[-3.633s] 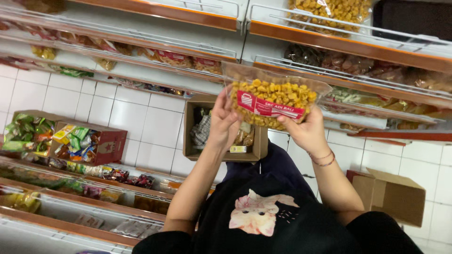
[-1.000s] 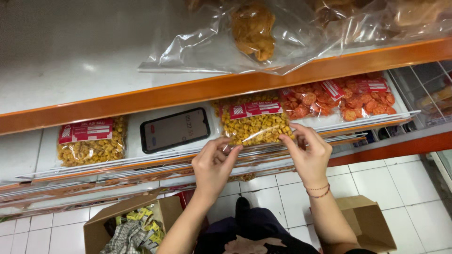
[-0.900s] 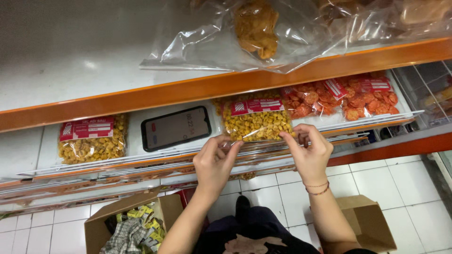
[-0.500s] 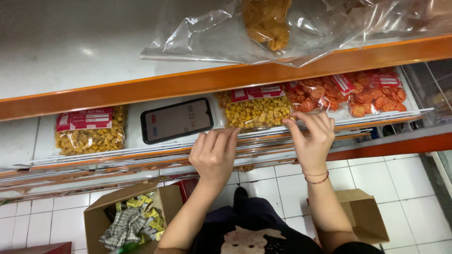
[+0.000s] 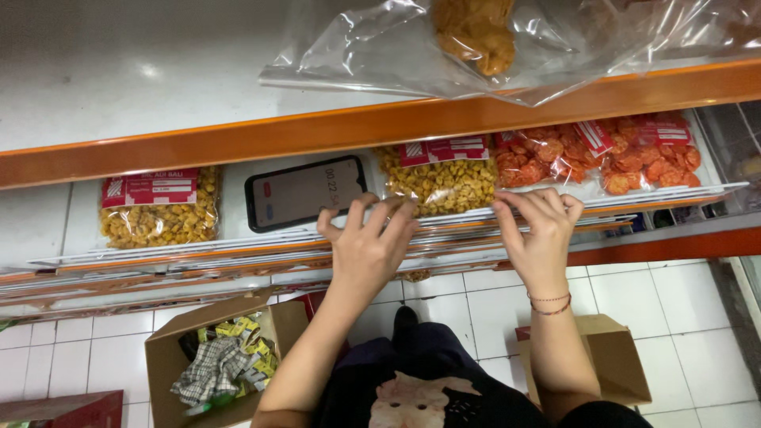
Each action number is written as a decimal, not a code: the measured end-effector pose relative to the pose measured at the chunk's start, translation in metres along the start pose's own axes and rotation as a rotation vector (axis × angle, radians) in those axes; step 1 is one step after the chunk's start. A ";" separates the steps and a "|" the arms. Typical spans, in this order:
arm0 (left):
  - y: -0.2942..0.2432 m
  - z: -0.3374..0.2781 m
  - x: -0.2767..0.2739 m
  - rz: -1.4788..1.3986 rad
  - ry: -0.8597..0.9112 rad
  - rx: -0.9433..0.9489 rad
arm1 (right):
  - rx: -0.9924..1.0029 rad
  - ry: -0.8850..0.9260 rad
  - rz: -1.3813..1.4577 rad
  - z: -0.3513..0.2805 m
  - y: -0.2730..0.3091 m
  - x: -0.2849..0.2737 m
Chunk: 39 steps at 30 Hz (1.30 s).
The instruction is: The person removes snack bags and milk cartons from a cardboard box, wipes them with a cloth, scans them with a handheld scanner, and places them onto convenience store shelves.
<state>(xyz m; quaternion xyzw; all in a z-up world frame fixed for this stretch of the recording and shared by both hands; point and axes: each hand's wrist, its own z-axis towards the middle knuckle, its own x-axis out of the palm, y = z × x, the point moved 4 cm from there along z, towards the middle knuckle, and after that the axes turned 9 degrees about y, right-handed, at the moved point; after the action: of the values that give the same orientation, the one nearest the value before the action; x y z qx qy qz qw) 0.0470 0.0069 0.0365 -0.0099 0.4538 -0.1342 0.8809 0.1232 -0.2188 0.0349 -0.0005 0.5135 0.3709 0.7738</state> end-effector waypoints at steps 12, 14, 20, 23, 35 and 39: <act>-0.002 -0.030 0.001 -0.065 -0.006 -0.049 | -0.031 -0.233 0.086 -0.016 0.026 -0.004; 0.002 -0.043 -0.007 -0.101 -0.029 -0.081 | -0.083 -0.214 0.234 -0.023 0.042 0.001; 0.029 -0.102 -0.039 -0.126 -0.028 -0.204 | -0.282 -0.057 0.511 -0.038 0.112 0.039; 0.048 -0.145 -0.062 -0.068 -0.016 -0.318 | -0.333 0.063 0.640 -0.048 0.156 0.067; 0.117 -0.351 -0.158 0.027 0.010 -0.831 | -0.604 0.440 0.745 -0.082 0.328 0.186; 0.145 -0.417 -0.159 0.038 0.015 -0.941 | -0.638 0.554 0.729 -0.103 0.361 0.239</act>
<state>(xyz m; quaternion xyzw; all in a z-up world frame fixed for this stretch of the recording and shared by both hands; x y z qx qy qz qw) -0.3427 0.2291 -0.1023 -0.3987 0.4720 0.1022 0.7796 -0.1186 0.1412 -0.0665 -0.1543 0.5270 0.7375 0.3931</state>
